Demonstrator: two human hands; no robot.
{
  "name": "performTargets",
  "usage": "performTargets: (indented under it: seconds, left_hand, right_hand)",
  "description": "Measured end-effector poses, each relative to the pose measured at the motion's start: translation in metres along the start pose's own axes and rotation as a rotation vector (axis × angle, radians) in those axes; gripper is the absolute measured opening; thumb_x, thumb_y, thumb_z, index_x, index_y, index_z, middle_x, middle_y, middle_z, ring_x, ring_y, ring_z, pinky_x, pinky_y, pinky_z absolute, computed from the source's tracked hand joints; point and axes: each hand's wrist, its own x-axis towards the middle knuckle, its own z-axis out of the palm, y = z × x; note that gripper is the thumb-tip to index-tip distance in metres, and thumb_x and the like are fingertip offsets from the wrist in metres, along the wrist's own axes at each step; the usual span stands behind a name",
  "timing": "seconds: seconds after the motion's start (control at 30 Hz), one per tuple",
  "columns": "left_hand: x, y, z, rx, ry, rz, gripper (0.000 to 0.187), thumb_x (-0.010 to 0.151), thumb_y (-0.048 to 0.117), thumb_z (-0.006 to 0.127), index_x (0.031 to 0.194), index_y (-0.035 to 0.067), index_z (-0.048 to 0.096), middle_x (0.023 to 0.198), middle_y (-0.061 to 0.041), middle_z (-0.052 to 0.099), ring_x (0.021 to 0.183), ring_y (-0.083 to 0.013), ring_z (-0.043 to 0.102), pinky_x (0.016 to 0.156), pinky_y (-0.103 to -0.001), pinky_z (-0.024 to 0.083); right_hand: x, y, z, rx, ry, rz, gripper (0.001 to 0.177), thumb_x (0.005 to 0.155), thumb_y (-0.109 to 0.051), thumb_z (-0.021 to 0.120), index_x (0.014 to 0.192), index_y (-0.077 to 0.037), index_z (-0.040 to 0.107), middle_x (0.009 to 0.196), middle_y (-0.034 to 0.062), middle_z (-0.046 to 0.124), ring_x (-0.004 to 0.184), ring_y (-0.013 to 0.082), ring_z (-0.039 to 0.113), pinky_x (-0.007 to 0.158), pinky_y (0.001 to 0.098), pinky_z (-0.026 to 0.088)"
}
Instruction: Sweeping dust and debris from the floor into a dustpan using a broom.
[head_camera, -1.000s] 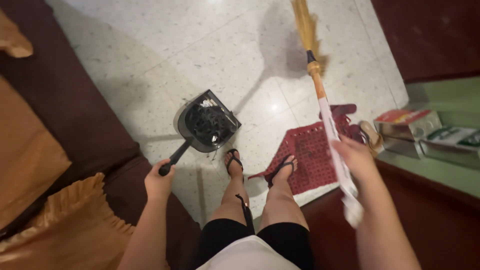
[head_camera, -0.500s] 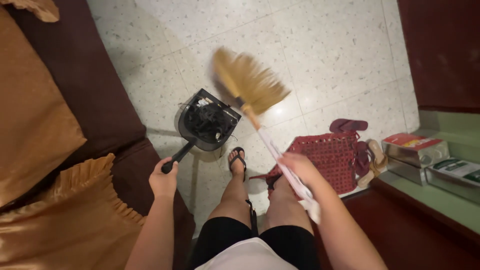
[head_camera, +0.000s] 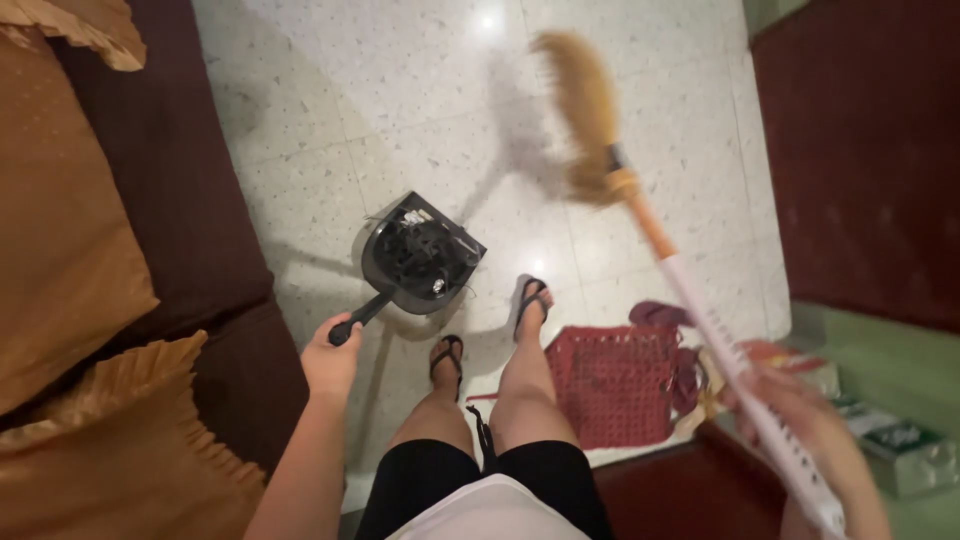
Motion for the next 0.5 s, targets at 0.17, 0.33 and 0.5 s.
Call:
performTargets:
  seconds: [0.17, 0.33, 0.5]
  left_hand:
    - [-0.002, 0.016, 0.053, -0.088, 0.026, -0.157, 0.032, 0.083, 0.029, 0.082, 0.111, 0.014, 0.078, 0.096, -0.009, 0.077, 0.086, -0.0189, 0.07, 0.082, -0.033, 0.055]
    - [-0.004, 0.074, 0.09, -0.07, 0.062, -0.237, 0.032, 0.084, 0.029, 0.082, 0.113, 0.015, 0.077, 0.096, -0.011, 0.076, 0.088, -0.0182, 0.072, 0.083, -0.033, 0.056]
    - [-0.003, 0.088, 0.134, -0.148, 0.131, -0.214, 0.032, 0.083, 0.026, 0.083, 0.111, 0.011, 0.077, 0.093, -0.009, 0.076, 0.085, -0.0173, 0.071, 0.081, -0.034, 0.056]
  right_hand:
    - [0.112, -0.092, -0.001, -0.019, -0.02, -0.108, 0.044, 0.098, -0.036, 0.067, 0.121, 0.001, 0.064, 0.086, 0.0074, 0.065, 0.065, 0.0124, 0.06, 0.055, 0.0259, 0.049]
    - [0.262, -0.159, 0.03, -0.08, -0.154, -0.152, 0.038, 0.092, -0.028, 0.069, 0.12, -0.003, 0.063, 0.09, 0.0026, 0.067, 0.072, 0.0112, 0.062, 0.064, 0.0266, 0.054]
    - [0.401, -0.145, 0.066, -0.079, -0.387, -0.025, 0.019, 0.095, -0.021, 0.064, 0.102, -0.005, 0.059, 0.079, 0.0057, 0.062, 0.062, 0.0167, 0.06, 0.056, 0.0315, 0.053]
